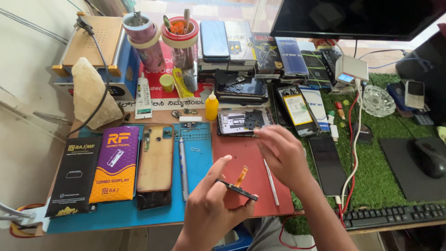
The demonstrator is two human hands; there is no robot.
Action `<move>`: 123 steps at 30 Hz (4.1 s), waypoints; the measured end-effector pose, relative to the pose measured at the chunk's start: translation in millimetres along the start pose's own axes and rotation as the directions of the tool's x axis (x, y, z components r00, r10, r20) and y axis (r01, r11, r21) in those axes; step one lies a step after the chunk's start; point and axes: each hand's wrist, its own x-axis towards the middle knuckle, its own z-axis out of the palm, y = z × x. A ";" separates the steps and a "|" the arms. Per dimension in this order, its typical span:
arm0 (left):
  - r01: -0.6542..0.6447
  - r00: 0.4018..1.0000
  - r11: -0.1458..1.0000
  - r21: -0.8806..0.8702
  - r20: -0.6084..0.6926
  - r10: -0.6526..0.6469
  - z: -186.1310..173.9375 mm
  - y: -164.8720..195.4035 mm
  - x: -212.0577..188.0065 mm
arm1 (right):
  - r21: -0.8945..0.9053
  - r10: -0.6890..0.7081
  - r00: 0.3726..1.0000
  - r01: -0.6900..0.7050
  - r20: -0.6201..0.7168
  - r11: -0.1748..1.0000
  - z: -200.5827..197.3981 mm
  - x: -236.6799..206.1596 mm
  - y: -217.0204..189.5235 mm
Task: The person works at a repair bench, applying liquid from a yellow bottle along the edge of a smartphone, then using a white pry tool to work around the display and separate it from the phone body. They peel back the display panel with its attached flex cable and continue prying along the frame edges.
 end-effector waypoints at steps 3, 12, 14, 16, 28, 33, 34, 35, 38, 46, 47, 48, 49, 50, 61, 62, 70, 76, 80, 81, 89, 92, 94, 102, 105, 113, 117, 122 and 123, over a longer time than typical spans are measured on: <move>0.015 0.998 0.991 -0.133 -0.063 -0.023 3.4 -4.0 -0.9 | 0.154 0.073 0.997 -0.072 -0.001 0.986 12.5 43.4 -19.9; -0.046 0.967 0.993 -0.105 -0.253 0.018 28.3 -7.1 -8.0 | -0.152 0.015 0.998 -0.006 0.056 0.988 80.5 127.7 -28.5; -0.001 0.974 0.982 -0.187 -0.222 -0.042 34.5 -9.2 -9.0 | -0.153 -0.009 0.999 0.016 0.042 0.988 87.7 129.5 -28.3; 0.058 0.981 0.969 -0.241 -0.164 -0.099 36.0 -12.5 -10.1 | 0.073 0.105 0.993 -0.109 0.056 0.991 84.9 126.8 -30.4; -0.034 0.996 0.976 -0.216 0.068 0.049 17.1 -9.9 22.8 | 0.976 0.263 0.965 -0.047 -0.010 0.212 -42.3 -85.7 -35.0; 0.021 0.987 0.980 -0.196 0.159 0.010 17.1 -7.4 28.8 | 0.490 0.570 0.815 -0.456 -0.104 0.743 -49.6 -157.1 -22.4; 0.017 0.986 0.983 -0.185 0.166 0.014 17.6 -7.0 28.3 | 0.449 0.540 0.827 -0.427 -0.157 0.785 -50.2 -166.0 -22.5; 0.013 0.985 0.985 -0.173 0.170 0.017 18.3 -6.3 27.5 | 0.446 0.524 0.830 -0.401 -0.192 0.800 -50.7 -172.1 -23.3; -0.038 0.990 0.990 -0.134 0.132 0.056 22.0 -5.6 27.0 | 0.366 0.440 0.848 -0.324 -0.295 0.872 -52.8 -173.4 -31.3; -0.089 0.987 0.993 -0.080 0.125 0.098 23.1 -1.6 23.3 | 0.041 0.144 0.904 -0.139 -0.403 0.989 -59.9 -125.2 -68.5; -0.087 0.987 0.993 -0.075 0.130 0.096 23.2 -1.1 22.8 | 0.050 0.161 0.909 -0.154 -0.384 0.987 -60.6 -121.4 -70.8; -0.085 0.986 0.994 -0.070 0.137 0.094 23.3 -0.8 22.3 | 0.057 0.178 0.914 -0.169 -0.366 0.984 -61.4 -119.3 -73.0; -0.091 0.986 0.993 -0.072 0.133 0.100 23.3 -0.7 22.3 | 0.064 0.194 0.918 -0.183 -0.346 0.981 -62.1 -118.0 -75.0; -0.095 0.986 0.993 -0.074 0.130 0.104 23.2 -0.7 22.0 | 0.068 0.215 0.912 -0.204 -0.349 0.977 -62.4 -117.7 -76.9; -0.087 0.986 0.994 -0.071 0.136 0.096 23.0 -0.2 19.2 | 0.070 0.266 0.914 -0.257 -0.307 0.964 -71.6 -114.5 -87.1; -0.091 0.986 0.993 -0.070 0.134 0.100 22.9 0.0 18.9 | 0.065 0.262 0.915 -0.255 -0.308 0.965 -71.9 -113.9 -87.6; -0.100 0.986 0.993 -0.065 0.126 0.107 23.0 1.0 17.9 | 0.056 0.287 0.902 -0.285 -0.323 0.957 -72.2 -114.1 -91.0; -0.103 0.987 0.992 -0.069 0.120 0.111 22.0 1.1 18.6 | 0.027 0.203 0.917 -0.207 -0.343 0.978 -71.4 -114.5 -88.3; -0.104 0.986 0.992 -0.066 0.124 0.112 22.1 1.4 18.1 | 0.026 0.206 0.920 -0.209 -0.334 0.978 -72.2 -115.6 -88.3; -0.103 0.986 0.993 -0.064 0.126 0.111 22.1 1.3 18.3 | 0.027 0.201 0.921 -0.204 -0.333 0.979 -72.4 -115.5 -88.3; -0.103 0.986 0.992 -0.072 0.124 0.112 22.1 0.9 18.0 | 0.023 0.212 0.920 -0.217 -0.331 0.976 -72.6 -114.8 -91.2; -0.109 0.986 0.991 -0.075 0.119 0.117 22.6 1.0 17.7 | 0.015 0.196 0.924 -0.202 -0.329 0.979 -73.3 -114.0 -91.4; -0.107 0.986 0.991 -0.074 0.123 0.116 22.6 0.9 17.6 | 0.021 0.187 0.924 -0.191 -0.332 0.981 -73.4 -113.3 -91.6; -0.109 0.985 0.992 -0.068 0.123 0.117 22.4 0.3 17.3 | 0.016 0.188 0.922 -0.194 -0.338 0.981 -72.6 -112.9 -92.3; -0.109 0.985 0.992 -0.065 0.128 0.117 22.4 0.2 17.7 | 0.008 0.184 0.925 -0.192 -0.333 0.981 -73.1 -113.8 -90.4; -0.095 0.988 0.993 -0.070 0.114 0.103 21.7 -0.4 17.6 | 0.022 0.202 0.924 -0.207 -0.325 0.978 -73.9 -118.3 -86.2; -0.088 0.988 0.994 -0.069 0.121 0.096 21.9 -0.6 17.6 | 0.039 0.206 0.922 -0.204 -0.329 0.978 -73.7 -119.2 -87.6; -0.082 0.988 0.994 -0.073 0.124 0.090 21.2 -0.8 17.4 | 0.020 0.216 0.920 -0.222 -0.327 0.975 -74.8 -119.3 -90.6; -0.082 0.988 0.994 -0.074 0.124 0.090 21.0 -0.8 17.2 | 0.018 0.217 0.920 -0.224 -0.326 0.974 -75.0 -119.3 -91.1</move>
